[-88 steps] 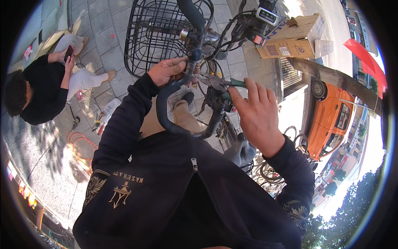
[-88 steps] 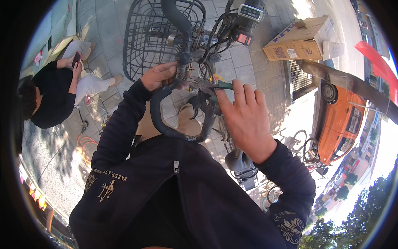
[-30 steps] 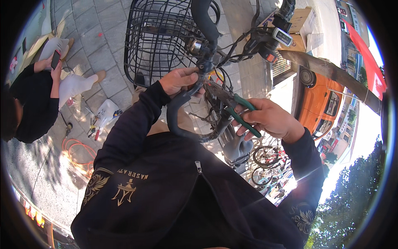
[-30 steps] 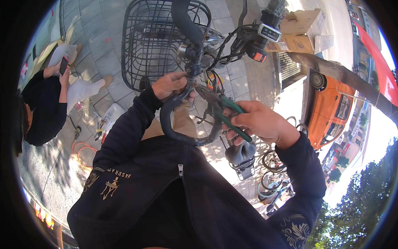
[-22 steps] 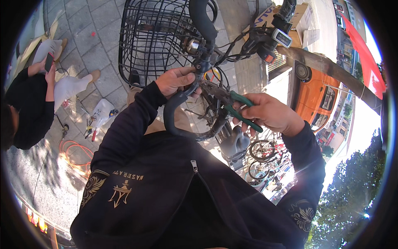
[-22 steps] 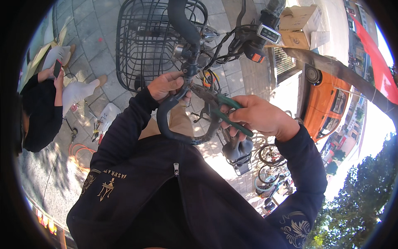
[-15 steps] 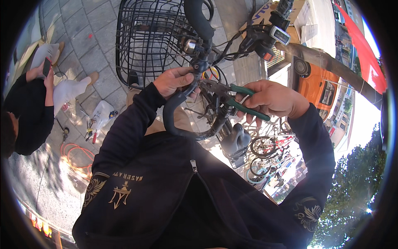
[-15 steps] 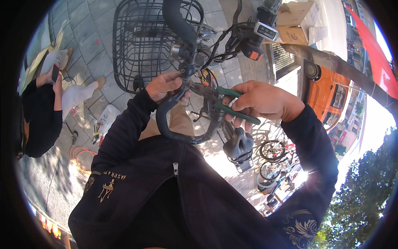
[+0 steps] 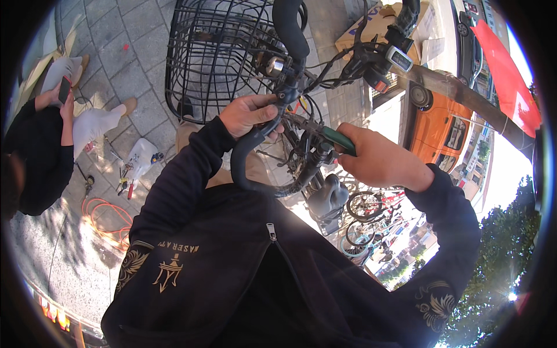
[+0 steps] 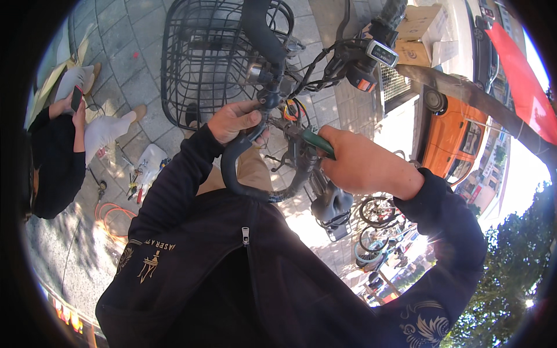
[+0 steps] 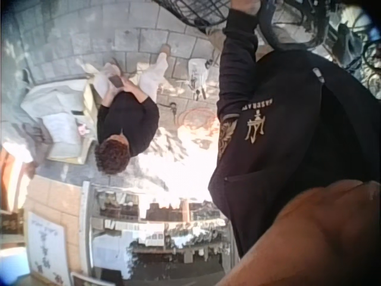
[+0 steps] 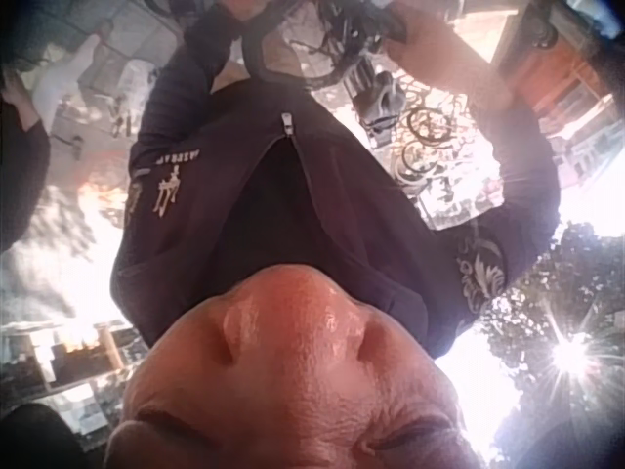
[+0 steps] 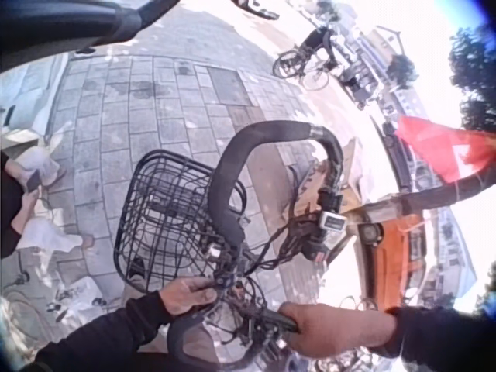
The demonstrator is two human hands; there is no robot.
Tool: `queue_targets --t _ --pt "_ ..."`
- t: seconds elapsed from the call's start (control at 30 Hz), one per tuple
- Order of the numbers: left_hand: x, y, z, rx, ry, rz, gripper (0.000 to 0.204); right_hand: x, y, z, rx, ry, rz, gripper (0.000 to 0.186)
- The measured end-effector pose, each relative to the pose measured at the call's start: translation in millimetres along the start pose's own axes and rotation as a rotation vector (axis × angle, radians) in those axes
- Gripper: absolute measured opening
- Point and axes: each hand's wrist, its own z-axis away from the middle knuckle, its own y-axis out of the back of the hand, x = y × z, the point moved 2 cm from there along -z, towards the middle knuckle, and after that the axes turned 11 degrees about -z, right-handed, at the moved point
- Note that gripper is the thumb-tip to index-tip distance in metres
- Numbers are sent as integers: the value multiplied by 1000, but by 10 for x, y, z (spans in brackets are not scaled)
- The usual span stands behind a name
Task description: The person sits on the sidewalk and uses pliers to adjust and tighten components on the bicycle's handlebar and front fork area. They repeatedly grip and manipulate cables and fittings near the basket and stem.
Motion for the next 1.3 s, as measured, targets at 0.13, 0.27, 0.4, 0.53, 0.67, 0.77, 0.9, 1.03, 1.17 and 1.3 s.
queue_targets --t 0.13,0.27,0.4,0.53,0.67,0.77,0.9,1.03,1.17,1.3 --pt "3 10 -3 -22 -18 5 61 -222 -129 160 136 44 365 26" --pt "9 16 -9 -16 -13 -51 62 -161 -310 278 337 366 735 29" --pt "45 -23 5 18 -24 -102 62 -125 -498 259 593 614 1047 25" --pt "-26 106 -61 64 36 -124 59 -104 -683 230 654 610 1254 26" --pt "-69 155 -90 -27 52 -93 54 -49 -856 260 655 512 1278 28" --pt "-92 215 -133 -66 51 -81 51 -31 -840 253 646 461 1188 27" --pt "-124 258 -156 -82 49 -14 48 68 -751 231 635 400 1004 23" --pt "-97 217 -163 -92 43 -8 46 204 -668 198 543 319 848 19" --pt "-117 235 -186 -92 51 2 45 288 -686 146 532 314 749 19" --pt "-42 143 -107 -19 78 -29 42 267 -670 113 449 270 620 22"
